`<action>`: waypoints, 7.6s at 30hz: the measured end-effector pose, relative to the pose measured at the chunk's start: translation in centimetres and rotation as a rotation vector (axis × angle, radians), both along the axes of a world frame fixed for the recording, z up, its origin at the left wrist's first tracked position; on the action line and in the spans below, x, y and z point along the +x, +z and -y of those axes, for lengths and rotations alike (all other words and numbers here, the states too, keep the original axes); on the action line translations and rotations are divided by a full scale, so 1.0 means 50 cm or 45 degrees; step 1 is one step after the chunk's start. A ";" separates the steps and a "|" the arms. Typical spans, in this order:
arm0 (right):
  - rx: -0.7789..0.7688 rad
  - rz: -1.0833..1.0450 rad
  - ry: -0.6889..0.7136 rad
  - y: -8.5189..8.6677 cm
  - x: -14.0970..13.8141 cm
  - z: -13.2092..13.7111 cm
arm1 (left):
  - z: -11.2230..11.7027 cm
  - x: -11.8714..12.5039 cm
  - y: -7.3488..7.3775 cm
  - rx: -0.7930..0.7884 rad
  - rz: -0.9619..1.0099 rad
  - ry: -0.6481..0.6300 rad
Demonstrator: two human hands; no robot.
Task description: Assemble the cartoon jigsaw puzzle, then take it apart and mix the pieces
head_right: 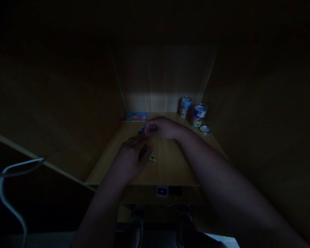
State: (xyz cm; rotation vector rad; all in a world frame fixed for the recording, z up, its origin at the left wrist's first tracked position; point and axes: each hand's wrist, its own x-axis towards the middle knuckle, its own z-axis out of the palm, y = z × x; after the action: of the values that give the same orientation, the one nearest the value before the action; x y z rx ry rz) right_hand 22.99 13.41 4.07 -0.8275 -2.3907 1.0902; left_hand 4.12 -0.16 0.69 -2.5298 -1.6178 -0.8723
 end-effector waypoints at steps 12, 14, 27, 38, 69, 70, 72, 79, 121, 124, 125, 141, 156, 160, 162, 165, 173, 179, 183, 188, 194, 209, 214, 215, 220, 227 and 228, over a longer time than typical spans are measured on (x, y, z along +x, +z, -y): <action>-0.038 -0.016 0.098 0.003 -0.001 0.004 | 0.000 0.000 0.001 0.015 0.018 -0.058; -0.062 -0.049 0.096 0.003 -0.001 0.002 | 0.000 0.000 0.000 0.008 0.010 -0.052; 0.145 0.162 0.026 -0.007 0.018 -0.011 | -0.002 0.001 0.001 -0.002 0.000 0.066; 0.076 -0.031 -0.001 0.010 0.004 0.009 | -0.005 0.001 -0.007 0.025 0.032 -0.015; 0.345 0.161 -0.088 -0.009 0.006 -0.002 | 0.000 0.004 0.009 -0.068 -0.071 0.062; 0.377 0.172 -0.062 -0.006 0.007 -0.001 | 0.000 0.004 0.008 -0.066 -0.068 0.047; 0.424 0.193 0.011 -0.002 0.007 0.000 | 0.000 0.003 0.006 -0.057 -0.059 0.018; 0.439 0.260 0.123 -0.011 0.001 -0.004 | 0.001 0.002 0.009 -0.073 0.018 -0.082; 0.497 0.410 -0.105 0.002 0.029 -0.019 | -0.001 -0.002 -0.002 -0.016 -0.027 0.049; 0.428 0.416 -0.069 0.005 0.028 -0.013 | -0.001 -0.003 -0.004 -0.002 -0.048 0.144; 0.410 0.424 -0.067 0.005 0.028 -0.012 | -0.001 -0.003 -0.004 -0.007 -0.064 0.162; 0.529 0.377 -0.153 0.006 0.037 -0.016 | -0.004 -0.007 0.002 -0.061 0.007 -0.002; 0.510 0.486 -0.721 -0.018 0.077 0.254 | 0.002 -0.014 0.000 -0.045 0.210 -0.264; 0.559 0.241 -0.852 -0.076 0.099 0.295 | 0.002 -0.015 0.004 -0.079 0.199 -0.307; 0.593 0.209 -0.866 -0.090 0.102 0.302 | -0.001 -0.016 0.001 -0.097 0.200 -0.323; 0.591 0.230 -0.851 -0.093 0.099 0.305 | -0.004 -0.018 -0.007 -0.111 0.220 -0.372; 0.535 0.174 -0.831 -0.097 0.099 0.296 | 0.019 -0.023 -0.003 -0.153 0.216 -0.365; 0.474 0.106 -0.758 -0.097 0.104 0.293 | 0.042 -0.060 0.002 -0.075 0.145 -0.064; 0.471 0.153 -0.870 -0.091 0.098 0.297 | 0.048 -0.067 0.003 -0.082 0.132 -0.068; 0.519 0.286 -1.108 -0.092 0.091 0.295 | 0.056 -0.050 0.012 -0.107 0.135 -0.341; 0.526 0.303 -1.036 -0.089 0.087 0.295 | 0.065 -0.019 0.012 -0.204 0.262 -0.536; 0.577 0.543 -1.212 -0.087 0.073 0.299 | 0.058 -0.008 0.003 -0.272 0.249 -0.498; 0.602 0.602 -1.328 -0.088 0.068 0.305 | 0.058 -0.005 0.003 -0.197 0.183 -0.401; 0.606 0.614 -1.332 -0.089 0.068 0.306 | 0.058 -0.005 0.003 -0.183 0.162 -0.397; 0.605 0.598 -1.313 -0.094 0.072 0.302 | 0.057 -0.009 0.002 -0.134 0.106 -0.358; 0.459 0.226 -1.170 -0.092 0.076 0.299 | 0.051 -0.011 0.003 -0.163 0.144 -0.458; 0.420 0.166 -1.143 -0.091 0.076 0.300 | 0.051 -0.010 0.003 -0.177 0.148 -0.443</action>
State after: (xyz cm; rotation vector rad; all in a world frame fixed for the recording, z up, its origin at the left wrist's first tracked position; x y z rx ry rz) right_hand 26.81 -1.58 -0.47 -1.6274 -1.8318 0.2808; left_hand 3.63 -2.69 0.82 -2.9695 -1.3255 -0.9790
